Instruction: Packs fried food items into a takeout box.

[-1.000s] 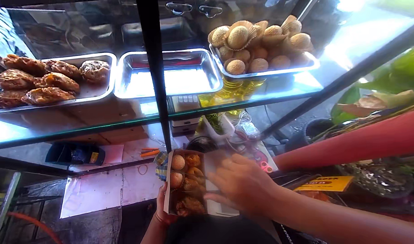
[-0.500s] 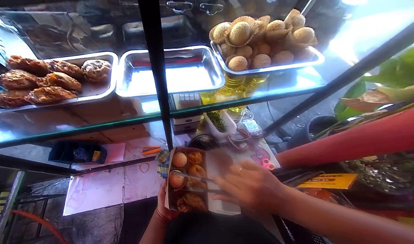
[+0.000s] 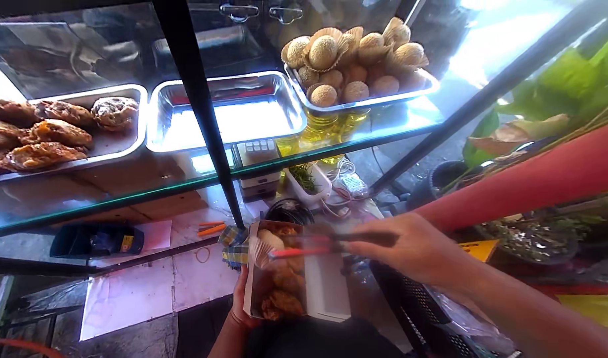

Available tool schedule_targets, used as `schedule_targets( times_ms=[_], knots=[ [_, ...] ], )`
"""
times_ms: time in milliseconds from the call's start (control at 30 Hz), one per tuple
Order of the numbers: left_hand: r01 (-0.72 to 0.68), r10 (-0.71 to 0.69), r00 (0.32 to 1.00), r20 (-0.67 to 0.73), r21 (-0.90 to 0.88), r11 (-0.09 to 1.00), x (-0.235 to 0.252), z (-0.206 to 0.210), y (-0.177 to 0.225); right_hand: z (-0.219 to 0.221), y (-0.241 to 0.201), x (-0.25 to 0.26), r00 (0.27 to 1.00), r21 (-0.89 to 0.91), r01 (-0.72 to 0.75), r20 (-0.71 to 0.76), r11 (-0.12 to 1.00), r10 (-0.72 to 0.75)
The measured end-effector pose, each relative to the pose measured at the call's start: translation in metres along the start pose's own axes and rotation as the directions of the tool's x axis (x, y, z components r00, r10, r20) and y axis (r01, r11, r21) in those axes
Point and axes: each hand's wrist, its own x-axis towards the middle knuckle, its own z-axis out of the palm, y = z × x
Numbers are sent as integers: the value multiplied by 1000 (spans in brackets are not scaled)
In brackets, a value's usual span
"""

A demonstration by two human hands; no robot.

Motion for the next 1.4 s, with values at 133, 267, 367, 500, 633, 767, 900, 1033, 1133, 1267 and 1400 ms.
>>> schedule_targets(
  times_ms=[133, 267, 367, 500, 633, 767, 900, 1033, 1133, 1267, 1400],
  knots=[
    [-9, 10, 1000, 9, -42, 999, 1, 0, 0, -4, -9, -23, 927, -256, 101, -326, 961, -184],
    [-6, 7, 1000, 24, -64, 998, 5, 6, 3, 22, -8, -38, 801, -589, 260, -311, 765, -512],
    [7, -7, 1000, 1, -51, 999, 5, 5, 3, 60, -6, -43, 779, -675, 347, -179, 651, -601],
    [19, -23, 998, -63, -60, 998, 6, 7, 5, 74, -19, -29, 762, -704, 452, -14, 548, -647],
    [19, -20, 998, -63, -18, 1000, 5, 2, 9, 62, -36, -3, 704, -675, 599, 190, 430, -684],
    [41, -40, 999, -25, 40, 998, 5, -2, 13, 57, -51, 23, 695, -635, 664, 329, 395, -639],
    [-25, 26, 999, -26, 40, 999, 1, -5, 16, 63, -41, 36, 690, -620, 669, 315, 409, -652],
    [-40, 41, 999, -6, 48, 998, -2, -6, 16, 53, -24, 36, 733, -593, 638, 272, 491, -623],
    [-42, 43, 999, -13, 43, 998, -4, -7, 16, 33, -15, 37, 784, -514, 600, 227, 613, -578],
    [-56, 58, 997, -43, 44, 997, -5, -6, 20, -20, 15, 40, 957, -443, 275, 39, 853, -288],
    [-59, 59, 997, -47, 20, 998, -11, -5, 24, -26, 82, 70, 951, -448, -256, -278, 856, 139]
  ],
)
